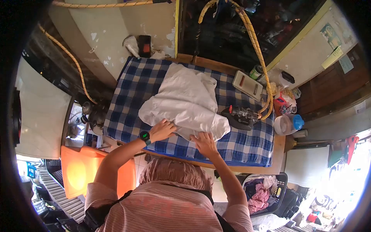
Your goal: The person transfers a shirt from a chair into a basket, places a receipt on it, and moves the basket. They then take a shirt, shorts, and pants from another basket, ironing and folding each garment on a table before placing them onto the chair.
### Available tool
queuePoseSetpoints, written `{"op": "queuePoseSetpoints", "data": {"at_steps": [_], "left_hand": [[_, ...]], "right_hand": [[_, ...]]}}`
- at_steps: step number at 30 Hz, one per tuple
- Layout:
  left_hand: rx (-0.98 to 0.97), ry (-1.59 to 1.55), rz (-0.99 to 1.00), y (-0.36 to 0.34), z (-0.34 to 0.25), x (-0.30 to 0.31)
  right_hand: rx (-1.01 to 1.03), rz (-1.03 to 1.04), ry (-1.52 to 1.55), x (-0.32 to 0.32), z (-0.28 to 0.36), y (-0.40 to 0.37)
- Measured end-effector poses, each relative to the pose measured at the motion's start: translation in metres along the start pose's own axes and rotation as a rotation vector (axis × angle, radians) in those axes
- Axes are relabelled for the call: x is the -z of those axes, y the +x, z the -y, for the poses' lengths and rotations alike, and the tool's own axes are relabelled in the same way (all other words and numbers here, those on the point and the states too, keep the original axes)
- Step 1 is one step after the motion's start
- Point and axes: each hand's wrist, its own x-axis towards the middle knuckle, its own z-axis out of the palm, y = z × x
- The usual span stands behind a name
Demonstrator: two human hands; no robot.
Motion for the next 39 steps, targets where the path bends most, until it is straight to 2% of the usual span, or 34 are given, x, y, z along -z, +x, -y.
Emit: {"op": "queuePoseSetpoints", "data": {"at_steps": [1,2,4,5,6,8,10,11,13,14,16,17,18,19,20,22,23,26,29,34,36,39], "left_hand": [[-0.019,0.075,0.0,-0.001,0.002,0.001],[-0.035,0.148,0.002,-0.004,0.003,0.002],[-0.037,0.226,0.011,-0.01,0.004,0.003],[-0.009,0.323,-0.009,-0.009,0.002,0.004],[0.019,0.421,-0.029,-0.007,0.0,0.007],[0.075,0.376,-0.049,-0.001,-0.011,0.02],[0.188,0.376,-0.183,0.013,-0.027,0.041],[0.207,0.374,-0.182,0.019,-0.027,0.042],[0.18,0.443,-0.04,0.031,-0.021,0.047],[0.193,0.448,-0.043,0.035,-0.016,0.053],[0.231,0.27,0.007,0.044,-0.01,0.075],[0.214,0.175,-0.115,0.048,-0.009,0.094],[0.21,0.189,-0.127,0.053,-0.008,0.106],[0.175,0.134,-0.292,0.06,-0.009,0.115],[0.138,0.078,-0.455,0.068,-0.01,0.121],[0.098,0.056,-0.522,0.083,-0.011,0.13],[0.093,0.036,-0.527,0.09,-0.013,0.139],[0.066,0.037,-0.554,0.108,-0.017,0.154],[0.017,-0.035,-0.624,0.124,-0.02,0.169],[0.035,-0.076,-0.675,0.146,-0.019,0.188],[0.038,-0.133,-0.706,0.158,-0.01,0.199],[0.123,-0.278,-0.998,0.177,0.016,0.238]], "right_hand": [[-0.097,0.025,0.024,0.0,0.0,-0.002],[-0.095,0.024,0.024,-0.002,-0.002,-0.001],[-0.282,0.045,0.026,-0.011,-0.008,0.004],[-0.305,-0.087,0.038,-0.022,-0.013,0.005],[-0.292,-0.088,0.046,-0.022,-0.015,0.006],[-0.334,-0.122,0.055,-0.018,-0.017,0.007],[-0.321,-0.183,0.066,-0.006,-0.006,0.008],[-0.382,-0.233,0.05,0.002,-0.001,0.007],[-0.488,-0.393,0.095,0.023,0.01,0.01],[-0.473,-0.393,0.097,0.032,0.013,0.011],[-0.738,-0.67,0.183,0.047,0.012,0.006],[-0.729,-0.689,0.181,0.051,0.005,0.003],[-0.657,-0.682,0.201,0.054,-0.004,-0.005],[-0.585,-0.672,0.222,0.056,-0.01,-0.012],[-0.703,-0.63,0.374,0.056,-0.012,-0.02],[-0.864,-0.535,0.652,0.059,-0.025,-0.033],[-0.856,-0.544,0.648,0.067,-0.026,-0.031],[-0.796,-0.544,0.602,0.101,-0.025,-0.037],[-0.571,-0.402,0.239,0.133,-0.022,-0.04],[-0.753,-0.417,-0.048,0.131,-0.058,-0.07],[-0.775,-0.735,0.149,0.142,-0.06,-0.056],[-0.749,-1.017,0.148,0.208,-0.021,-0.007]]}}
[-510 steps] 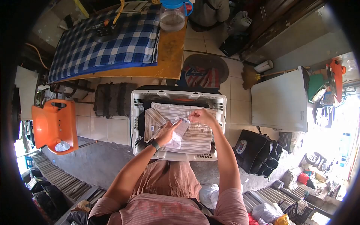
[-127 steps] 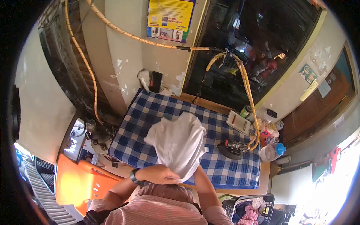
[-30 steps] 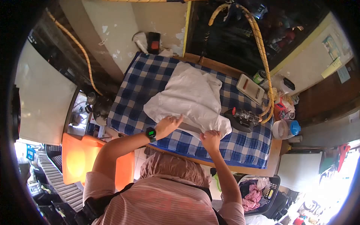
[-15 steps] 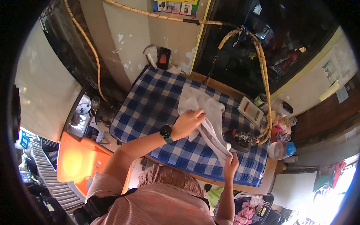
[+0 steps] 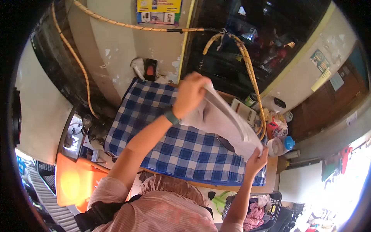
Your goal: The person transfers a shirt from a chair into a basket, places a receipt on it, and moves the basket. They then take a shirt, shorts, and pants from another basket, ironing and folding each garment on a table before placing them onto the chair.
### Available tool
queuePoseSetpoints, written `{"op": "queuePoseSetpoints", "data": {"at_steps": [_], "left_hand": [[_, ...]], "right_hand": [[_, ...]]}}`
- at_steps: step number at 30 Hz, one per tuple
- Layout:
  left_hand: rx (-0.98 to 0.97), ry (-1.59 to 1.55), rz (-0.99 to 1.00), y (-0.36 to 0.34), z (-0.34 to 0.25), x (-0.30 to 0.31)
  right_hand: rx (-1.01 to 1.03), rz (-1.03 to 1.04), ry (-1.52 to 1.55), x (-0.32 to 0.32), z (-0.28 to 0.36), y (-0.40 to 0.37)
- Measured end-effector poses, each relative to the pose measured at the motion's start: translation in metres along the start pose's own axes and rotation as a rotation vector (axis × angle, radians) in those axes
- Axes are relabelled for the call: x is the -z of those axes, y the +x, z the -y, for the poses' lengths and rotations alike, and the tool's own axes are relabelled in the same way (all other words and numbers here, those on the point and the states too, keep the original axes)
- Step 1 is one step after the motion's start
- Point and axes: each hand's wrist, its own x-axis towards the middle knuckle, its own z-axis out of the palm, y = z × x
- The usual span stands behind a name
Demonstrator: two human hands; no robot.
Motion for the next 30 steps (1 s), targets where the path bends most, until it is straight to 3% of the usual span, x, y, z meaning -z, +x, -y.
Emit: {"op": "queuePoseSetpoints", "data": {"at_steps": [3,5,7,8,9,11,13,14,15,16,17,20,22,23,25,27,30], "left_hand": [[0.121,-0.132,-0.112,0.033,0.019,0.034],[0.407,-0.431,0.01,0.033,0.019,0.07],[0.444,-0.756,0.014,0.008,0.055,0.08],[0.551,-0.852,0.015,-0.008,0.068,0.09],[0.664,-0.945,0.014,-0.027,0.079,0.101],[0.7,-0.918,-0.109,-0.072,0.103,0.118],[0.875,-0.888,-0.211,-0.134,0.14,0.142],[1.069,-0.709,-0.26,-0.177,0.163,0.156],[1.251,-0.518,-0.304,-0.228,0.189,0.172],[1.109,-0.03,-0.048,-0.304,0.228,0.189],[0.916,0.434,0.213,-0.364,0.245,0.203],[1.062,0.403,0.175,-0.39,0.172,0.199],[1.409,0.143,0.081,-0.384,0.136,0.188],[1.414,0.15,0.073,-0.387,0.134,0.182],[1.208,0.439,0.102,-0.403,0.142,0.168],[1.192,0.386,0.048,-0.396,0.136,0.16],[1.135,0.632,0.169,-0.367,0.117,0.152]], "right_hand": [[0.04,-0.156,0.127,0.019,0.089,0.012],[0.173,0.181,0.232,0.03,0.12,0.004],[0.168,0.449,0.486,0.02,0.151,-0.018],[0.251,0.658,0.454,0.013,0.162,-0.026],[0.165,0.856,0.529,-0.001,0.167,-0.044],[0.247,0.992,0.702,-0.037,0.167,-0.084],[0.373,1.203,0.713,-0.051,0.151,-0.115],[0.372,1.332,0.564,-0.052,0.131,-0.119],[0.176,1.334,0.493,-0.055,0.106,-0.123],[0.194,1.177,0.464,-0.066,0.064,-0.128],[-0.067,1.033,0.237,-0.066,0.043,-0.125],[-0.203,0.571,0.027,-0.084,-0.07,-0.134],[-0.257,0.634,-0.059,-0.096,-0.097,-0.158],[-0.31,0.689,-0.144,-0.099,-0.101,-0.164],[-0.233,0.689,-0.151,-0.11,-0.077,-0.176],[-0.166,0.69,-0.338,-0.12,-0.065,-0.188],[-0.16,0.658,-0.285,-0.125,-0.082,-0.204]]}}
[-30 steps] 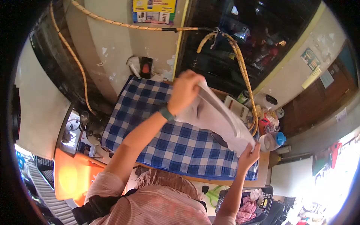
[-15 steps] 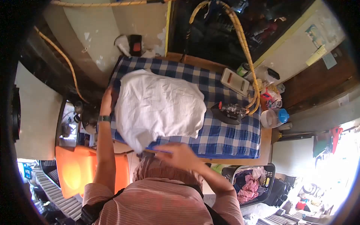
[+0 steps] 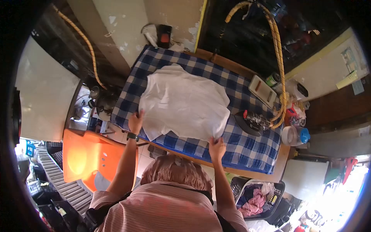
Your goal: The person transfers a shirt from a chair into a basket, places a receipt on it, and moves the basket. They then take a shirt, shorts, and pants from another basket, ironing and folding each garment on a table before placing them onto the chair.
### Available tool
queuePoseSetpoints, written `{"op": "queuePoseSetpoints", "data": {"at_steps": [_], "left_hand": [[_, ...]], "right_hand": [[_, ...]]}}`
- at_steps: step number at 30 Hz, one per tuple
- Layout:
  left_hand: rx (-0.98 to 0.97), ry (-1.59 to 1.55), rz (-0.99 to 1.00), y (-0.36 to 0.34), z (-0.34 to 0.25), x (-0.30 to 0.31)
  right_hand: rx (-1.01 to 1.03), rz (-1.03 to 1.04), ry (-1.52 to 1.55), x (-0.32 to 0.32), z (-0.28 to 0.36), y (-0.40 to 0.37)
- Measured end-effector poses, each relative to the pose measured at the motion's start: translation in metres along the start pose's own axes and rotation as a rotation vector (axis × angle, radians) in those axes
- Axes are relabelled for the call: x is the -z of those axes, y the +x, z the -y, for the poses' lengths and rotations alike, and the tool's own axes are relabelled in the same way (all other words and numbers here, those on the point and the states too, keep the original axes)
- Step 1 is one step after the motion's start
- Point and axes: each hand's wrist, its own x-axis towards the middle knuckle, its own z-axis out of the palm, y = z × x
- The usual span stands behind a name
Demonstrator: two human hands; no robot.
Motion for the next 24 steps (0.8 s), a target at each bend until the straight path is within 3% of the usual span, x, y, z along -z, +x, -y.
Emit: {"op": "queuePoseSetpoints", "data": {"at_steps": [1,3,4,5,6,7,9,11,13,15,16,17,18,21,24], "left_hand": [[0.034,-0.02,0.049,-0.001,0.001,-0.003],[0.061,-0.045,0.089,-0.002,0.003,0.001],[0.139,-0.267,0.124,-0.002,0.002,0.005],[0.21,-0.493,0.163,0.002,-0.001,0.009],[0.478,-1.348,0.519,0.011,-0.009,0.023],[0.458,-1.354,0.528,0.018,-0.021,0.033],[0.308,-1.622,0.587,0.029,-0.079,0.1],[0.147,-1.761,0.505,0.045,-0.125,0.137],[0.111,-1.658,0.557,0.074,-0.157,0.138],[-0.059,-1.358,0.671,0.106,-0.2,0.142],[-0.112,-1.455,0.683,0.128,-0.213,0.139],[-0.17,-1.551,0.696,0.149,-0.224,0.136],[-0.255,-1.613,0.569,0.157,-0.244,0.14],[-0.38,-1.738,0.425,0.157,-0.28,0.169],[-0.456,-1.582,0.039,0.149,-0.281,0.187]], "right_hand": [[0.017,-0.02,0.005,-0.003,-0.011,-0.001],[-0.158,0.249,0.378,0.011,-0.023,0.001],[-0.236,0.398,0.462,0.028,-0.028,0.006],[-0.228,0.383,0.469,0.043,-0.033,0.017],[-0.147,0.385,0.575,0.059,-0.042,0.026],[-0.063,0.385,0.678,0.075,-0.051,0.035],[-0.199,0.191,0.861,0.13,-0.032,0.054],[-0.042,0.075,1.403,0.18,0.02,0.077],[0.096,0.015,1.553,0.213,0.085,0.099],[0.245,0.177,1.003,0.22,0.066,0.147],[0.26,0.162,1.004,0.221,0.069,0.169],[0.205,0.158,1.209,0.223,0.076,0.192],[0.151,0.155,1.415,0.229,0.083,0.205],[0.155,0.002,1.606,0.254,0.106,0.221],[0.24,-0.017,1.627,0.263,0.111,0.204]]}}
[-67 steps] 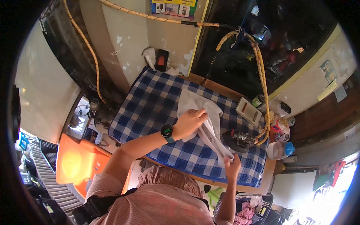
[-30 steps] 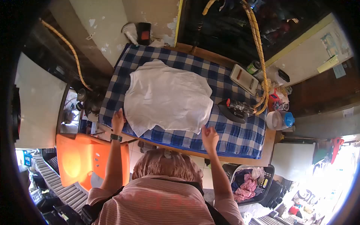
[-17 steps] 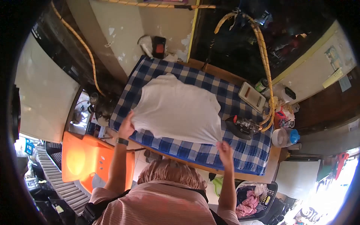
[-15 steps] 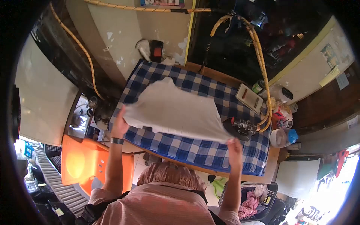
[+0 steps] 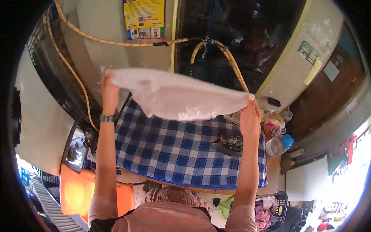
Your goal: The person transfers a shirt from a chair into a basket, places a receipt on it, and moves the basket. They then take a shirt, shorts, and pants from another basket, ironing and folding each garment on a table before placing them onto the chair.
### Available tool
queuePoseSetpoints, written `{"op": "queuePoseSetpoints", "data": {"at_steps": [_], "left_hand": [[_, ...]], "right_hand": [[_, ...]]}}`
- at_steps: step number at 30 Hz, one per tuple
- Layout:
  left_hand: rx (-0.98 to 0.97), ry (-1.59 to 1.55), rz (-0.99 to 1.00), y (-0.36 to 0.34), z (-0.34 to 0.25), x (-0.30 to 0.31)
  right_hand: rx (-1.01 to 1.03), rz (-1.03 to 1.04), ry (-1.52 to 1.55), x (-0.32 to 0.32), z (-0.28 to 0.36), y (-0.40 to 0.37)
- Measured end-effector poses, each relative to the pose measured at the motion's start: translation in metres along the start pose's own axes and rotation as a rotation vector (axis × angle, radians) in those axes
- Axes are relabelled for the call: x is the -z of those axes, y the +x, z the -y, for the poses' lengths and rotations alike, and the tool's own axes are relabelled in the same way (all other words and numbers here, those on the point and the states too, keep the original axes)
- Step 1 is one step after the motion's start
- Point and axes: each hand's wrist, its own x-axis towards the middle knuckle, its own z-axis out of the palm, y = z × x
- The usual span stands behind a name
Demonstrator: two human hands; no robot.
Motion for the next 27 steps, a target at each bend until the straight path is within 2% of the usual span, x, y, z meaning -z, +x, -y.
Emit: {"op": "queuePoseSetpoints", "data": {"at_steps": [2,4,5,6,7,9,10,11,12,13,15,16,18,19,21,22,24,25,26,27], "left_hand": [[0.033,0.189,-0.27,-0.02,-0.018,-0.006],[-0.002,0.438,-0.221,-0.049,-0.016,0.015],[-0.04,0.619,-0.191,-0.069,-0.012,0.026],[-0.076,0.801,-0.158,-0.09,-0.005,0.039],[-0.019,0.914,-0.128,-0.111,0.005,0.059],[0.054,1.131,-0.101,-0.161,0.034,0.099],[0.058,1.231,-0.105,-0.187,0.051,0.114],[0.133,1.297,-0.09,-0.214,0.069,0.134],[0.204,1.364,-0.073,-0.24,0.088,0.158],[0.28,1.375,-0.051,-0.264,0.11,0.187],[0.448,1.33,-0.107,-0.295,0.128,0.203],[0.458,1.34,-0.105,-0.302,0.133,0.205],[0.269,1.304,-0.142,-0.312,0.135,0.197],[0.277,1.316,-0.142,-0.314,0.129,0.198],[0.249,1.344,-0.174,-0.316,0.118,0.2],[0.253,1.351,-0.17,-0.318,0.112,0.199],[0.553,1.491,-0.11,-0.327,0.101,0.202],[0.703,1.554,-0.078,-0.328,0.098,0.203],[0.701,1.557,-0.076,-0.327,0.098,0.196],[0.334,1.764,-0.009,-0.327,0.102,0.179]], "right_hand": [[-0.014,-0.042,-0.058,0.01,-0.003,-0.02],[-0.093,-0.053,-0.302,0.039,-0.02,-0.051],[-0.157,-0.083,-0.589,0.043,-0.03,-0.066],[-0.2,-0.192,-0.551,0.038,-0.038,-0.09],[-0.152,0.061,-0.572,0.055,-0.048,-0.101],[-0.093,0.096,-0.877,0.094,-0.084,-0.14],[-0.234,0.041,-1.067,0.102,-0.092,-0.162],[-0.483,0.114,-1.061,0.154,-0.127,-0.182],[-0.698,0.126,-0.913,0.15,-0.128,-0.192],[-0.717,0.116,-0.916,0.15,-0.138,-0.206],[-0.979,-0.152,-0.559,0.155,-0.166,-0.226],[-0.992,-0.155,-0.556,0.158,-0.176,-0.232],[-0.902,-0.27,-0.643,0.161,-0.187,-0.243],[-0.915,-0.269,-0.64,0.164,-0.189,-0.249],[-0.616,-0.163,-1.086,0.163,-0.186,-0.256],[-0.625,-0.164,-1.083,0.162,-0.184,-0.262],[-0.338,-0.044,-1.392,0.15,-0.175,-0.27],[-0.34,-0.047,-1.388,0.153,-0.174,-0.269],[-0.182,0.166,-1.54,0.158,-0.17,-0.265],[-0.011,0.39,-1.676,0.158,-0.162,-0.255]]}}
